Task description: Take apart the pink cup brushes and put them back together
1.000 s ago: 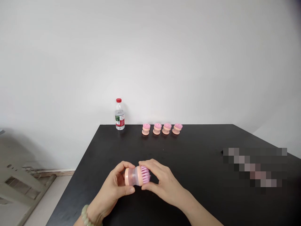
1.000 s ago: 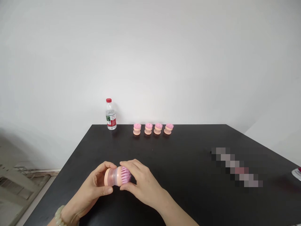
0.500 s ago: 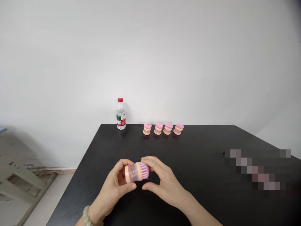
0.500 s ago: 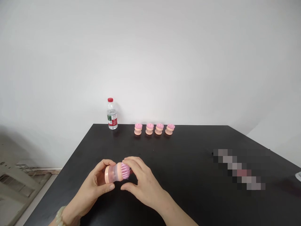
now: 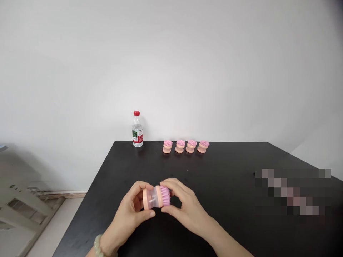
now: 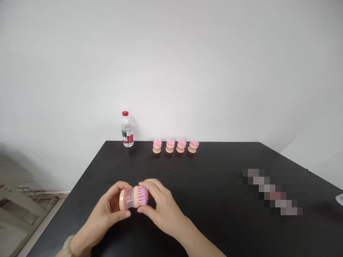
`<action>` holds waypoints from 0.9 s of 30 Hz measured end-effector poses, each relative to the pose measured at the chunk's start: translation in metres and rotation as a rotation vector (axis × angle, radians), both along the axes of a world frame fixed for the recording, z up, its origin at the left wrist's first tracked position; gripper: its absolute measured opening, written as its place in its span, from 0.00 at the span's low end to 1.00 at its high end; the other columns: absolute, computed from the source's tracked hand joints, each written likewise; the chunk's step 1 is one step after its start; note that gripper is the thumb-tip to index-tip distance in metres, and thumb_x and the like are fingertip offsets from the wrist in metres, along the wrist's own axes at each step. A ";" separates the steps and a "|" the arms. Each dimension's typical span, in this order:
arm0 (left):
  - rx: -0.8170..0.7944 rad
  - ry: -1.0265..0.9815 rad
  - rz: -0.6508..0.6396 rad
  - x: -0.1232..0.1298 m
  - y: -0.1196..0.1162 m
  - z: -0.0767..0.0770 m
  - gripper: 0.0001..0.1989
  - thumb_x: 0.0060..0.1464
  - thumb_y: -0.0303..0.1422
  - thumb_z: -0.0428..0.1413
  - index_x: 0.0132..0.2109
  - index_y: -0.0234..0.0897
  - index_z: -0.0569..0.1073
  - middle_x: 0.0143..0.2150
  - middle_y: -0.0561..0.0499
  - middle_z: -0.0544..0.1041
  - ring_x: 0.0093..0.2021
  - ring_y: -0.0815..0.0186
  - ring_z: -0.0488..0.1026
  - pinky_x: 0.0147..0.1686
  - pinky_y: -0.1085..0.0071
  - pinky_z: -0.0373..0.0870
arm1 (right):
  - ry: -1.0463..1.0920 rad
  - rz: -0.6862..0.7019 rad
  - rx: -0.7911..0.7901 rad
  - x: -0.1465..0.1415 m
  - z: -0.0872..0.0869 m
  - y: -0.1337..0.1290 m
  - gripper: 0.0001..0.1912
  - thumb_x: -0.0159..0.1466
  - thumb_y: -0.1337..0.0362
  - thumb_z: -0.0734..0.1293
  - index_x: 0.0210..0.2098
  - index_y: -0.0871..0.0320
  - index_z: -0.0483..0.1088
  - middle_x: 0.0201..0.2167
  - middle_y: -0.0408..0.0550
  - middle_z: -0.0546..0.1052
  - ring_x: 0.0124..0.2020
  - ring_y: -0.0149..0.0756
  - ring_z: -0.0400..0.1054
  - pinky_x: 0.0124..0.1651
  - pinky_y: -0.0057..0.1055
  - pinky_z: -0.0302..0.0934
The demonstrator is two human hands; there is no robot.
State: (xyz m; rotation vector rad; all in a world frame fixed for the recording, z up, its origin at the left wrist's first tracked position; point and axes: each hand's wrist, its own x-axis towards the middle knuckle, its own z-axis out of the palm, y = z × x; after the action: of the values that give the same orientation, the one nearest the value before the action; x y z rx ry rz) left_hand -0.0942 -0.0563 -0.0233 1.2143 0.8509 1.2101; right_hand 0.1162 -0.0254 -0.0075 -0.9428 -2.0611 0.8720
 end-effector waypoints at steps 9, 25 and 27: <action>0.224 0.132 0.026 0.000 -0.002 -0.005 0.17 0.49 0.35 0.68 0.47 0.48 0.76 0.45 0.50 0.68 0.41 0.61 0.69 0.37 0.71 0.67 | 0.159 -0.001 -0.199 -0.003 0.007 0.002 0.17 0.53 0.69 0.76 0.41 0.53 0.74 0.39 0.43 0.72 0.38 0.35 0.69 0.40 0.31 0.66; 0.112 0.272 0.161 -0.010 0.019 -0.036 0.35 0.50 0.39 0.67 0.62 0.49 0.63 0.65 0.42 0.64 0.57 0.48 0.72 0.50 0.58 0.78 | 0.268 -0.168 -0.211 0.032 0.006 0.032 0.30 0.55 0.64 0.75 0.54 0.54 0.64 0.47 0.47 0.74 0.45 0.38 0.73 0.49 0.36 0.67; 0.098 0.326 0.218 -0.011 0.022 -0.038 0.32 0.51 0.41 0.66 0.60 0.47 0.64 0.63 0.42 0.66 0.55 0.50 0.74 0.47 0.57 0.80 | 0.174 -0.303 -0.154 0.046 0.006 0.043 0.30 0.55 0.62 0.75 0.55 0.54 0.64 0.47 0.48 0.74 0.43 0.39 0.73 0.49 0.39 0.68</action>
State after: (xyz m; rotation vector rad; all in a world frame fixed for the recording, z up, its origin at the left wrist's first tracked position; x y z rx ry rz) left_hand -0.1057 -0.0345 -0.0609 1.4519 1.2017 1.2564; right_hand 0.1624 0.0179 -0.0013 -1.1815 -1.6689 0.9224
